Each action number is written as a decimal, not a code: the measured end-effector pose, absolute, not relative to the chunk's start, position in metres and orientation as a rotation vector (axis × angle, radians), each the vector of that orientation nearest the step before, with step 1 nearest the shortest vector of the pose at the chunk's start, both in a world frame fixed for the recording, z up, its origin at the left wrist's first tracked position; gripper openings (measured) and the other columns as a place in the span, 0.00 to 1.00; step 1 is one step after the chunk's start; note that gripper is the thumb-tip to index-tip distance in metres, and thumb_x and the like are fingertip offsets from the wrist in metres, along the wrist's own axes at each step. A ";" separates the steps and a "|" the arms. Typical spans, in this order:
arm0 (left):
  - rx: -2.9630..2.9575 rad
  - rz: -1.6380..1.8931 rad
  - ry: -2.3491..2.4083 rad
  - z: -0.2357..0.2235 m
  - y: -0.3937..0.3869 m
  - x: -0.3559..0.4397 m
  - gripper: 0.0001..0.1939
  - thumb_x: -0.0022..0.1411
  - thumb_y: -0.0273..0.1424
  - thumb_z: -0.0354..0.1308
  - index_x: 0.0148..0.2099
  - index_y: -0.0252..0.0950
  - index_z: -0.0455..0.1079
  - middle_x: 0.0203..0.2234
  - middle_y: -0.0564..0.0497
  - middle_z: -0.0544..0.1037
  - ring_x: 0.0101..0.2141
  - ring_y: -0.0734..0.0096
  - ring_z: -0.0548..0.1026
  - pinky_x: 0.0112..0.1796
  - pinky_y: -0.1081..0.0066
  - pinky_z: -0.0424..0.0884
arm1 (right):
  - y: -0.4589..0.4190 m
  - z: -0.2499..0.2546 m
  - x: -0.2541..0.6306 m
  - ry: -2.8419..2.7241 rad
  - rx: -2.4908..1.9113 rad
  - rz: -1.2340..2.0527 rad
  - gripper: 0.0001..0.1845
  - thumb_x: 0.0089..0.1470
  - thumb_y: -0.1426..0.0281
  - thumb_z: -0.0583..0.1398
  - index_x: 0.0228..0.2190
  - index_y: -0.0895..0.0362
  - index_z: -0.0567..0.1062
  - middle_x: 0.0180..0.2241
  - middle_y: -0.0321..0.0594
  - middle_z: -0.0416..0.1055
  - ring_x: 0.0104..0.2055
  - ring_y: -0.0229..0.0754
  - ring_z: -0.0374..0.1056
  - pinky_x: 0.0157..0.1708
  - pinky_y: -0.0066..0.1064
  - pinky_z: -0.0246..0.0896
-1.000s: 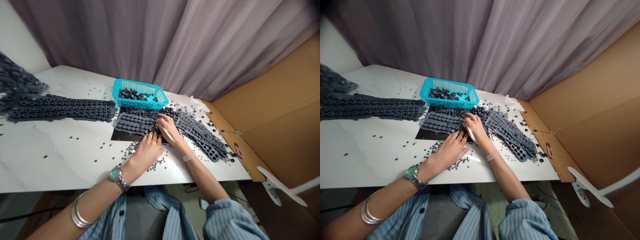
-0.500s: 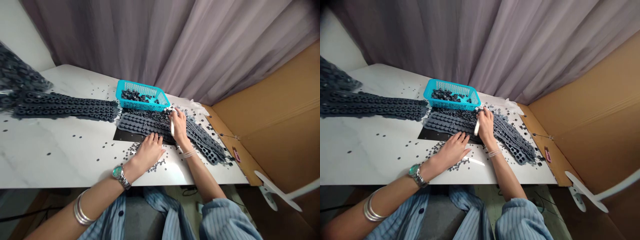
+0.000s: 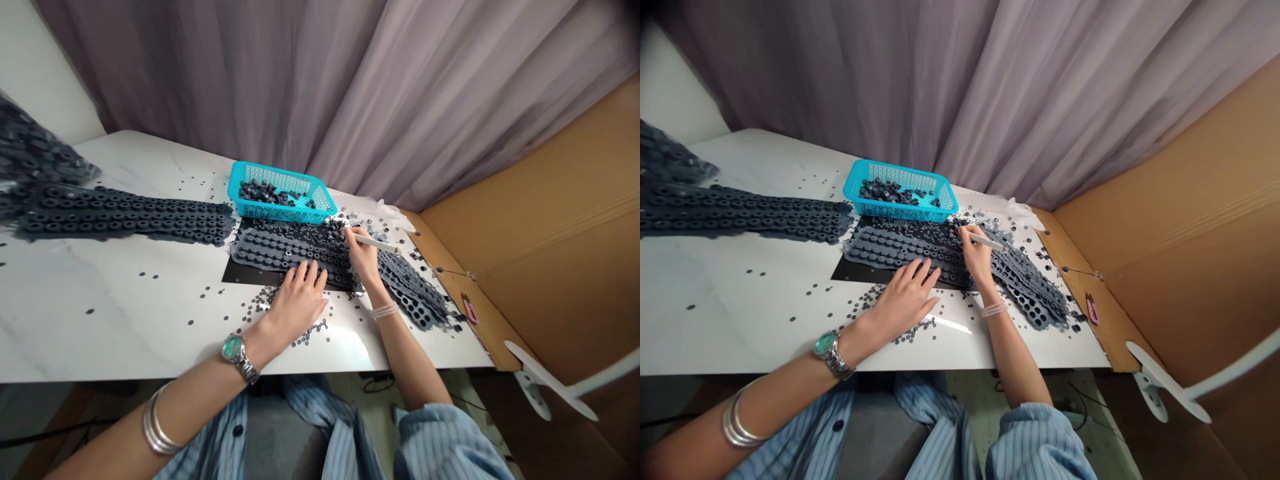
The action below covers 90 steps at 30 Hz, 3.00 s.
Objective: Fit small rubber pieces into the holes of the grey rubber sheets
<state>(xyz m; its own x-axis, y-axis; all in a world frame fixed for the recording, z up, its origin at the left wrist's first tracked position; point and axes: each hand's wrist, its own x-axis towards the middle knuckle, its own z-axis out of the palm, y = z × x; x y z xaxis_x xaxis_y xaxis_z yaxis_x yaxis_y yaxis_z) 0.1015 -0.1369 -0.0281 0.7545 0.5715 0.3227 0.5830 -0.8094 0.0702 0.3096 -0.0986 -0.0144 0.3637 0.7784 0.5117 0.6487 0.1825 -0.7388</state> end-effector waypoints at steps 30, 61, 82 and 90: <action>-2.885 -0.451 -1.168 -0.037 -0.133 0.105 0.35 0.67 0.45 0.46 0.66 0.22 0.57 0.63 0.31 0.61 0.64 0.44 0.55 0.62 0.48 0.48 | -0.088 -0.033 0.274 -1.945 -1.430 0.291 0.13 0.63 0.60 0.53 0.40 0.53 0.73 0.46 0.46 0.74 0.58 0.48 0.64 0.55 0.44 0.61; -2.940 -0.447 -1.168 -0.033 -0.132 0.103 0.35 0.67 0.43 0.47 0.66 0.20 0.56 0.62 0.30 0.62 0.64 0.45 0.55 0.62 0.48 0.49 | -0.107 -0.011 0.276 -1.942 -1.366 0.513 0.12 0.62 0.59 0.55 0.37 0.53 0.74 0.46 0.46 0.76 0.63 0.48 0.60 0.58 0.46 0.61; -2.931 -0.496 -1.124 -0.041 -0.130 0.103 0.36 0.67 0.44 0.46 0.65 0.18 0.55 0.61 0.27 0.62 0.63 0.45 0.57 0.62 0.50 0.49 | -0.094 -0.025 0.269 -2.241 -1.441 -0.085 0.11 0.65 0.68 0.49 0.38 0.52 0.71 0.47 0.49 0.74 0.64 0.50 0.56 0.58 0.51 0.55; -2.956 -0.447 -1.151 -0.037 -0.130 0.104 0.34 0.68 0.44 0.46 0.65 0.20 0.57 0.61 0.29 0.62 0.63 0.44 0.57 0.61 0.50 0.50 | -0.085 -0.018 0.299 -1.914 -1.590 -0.286 0.11 0.65 0.68 0.48 0.37 0.52 0.70 0.48 0.50 0.72 0.62 0.52 0.56 0.58 0.53 0.53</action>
<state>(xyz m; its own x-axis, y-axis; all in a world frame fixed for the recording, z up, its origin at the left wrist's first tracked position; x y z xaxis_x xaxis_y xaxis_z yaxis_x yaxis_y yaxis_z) 0.1040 -0.1300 -0.0374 0.7031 0.6711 0.2349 0.6539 -0.7401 0.1572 0.2991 -0.0848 -0.0176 -0.0771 0.8073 0.5850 0.9432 0.2492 -0.2196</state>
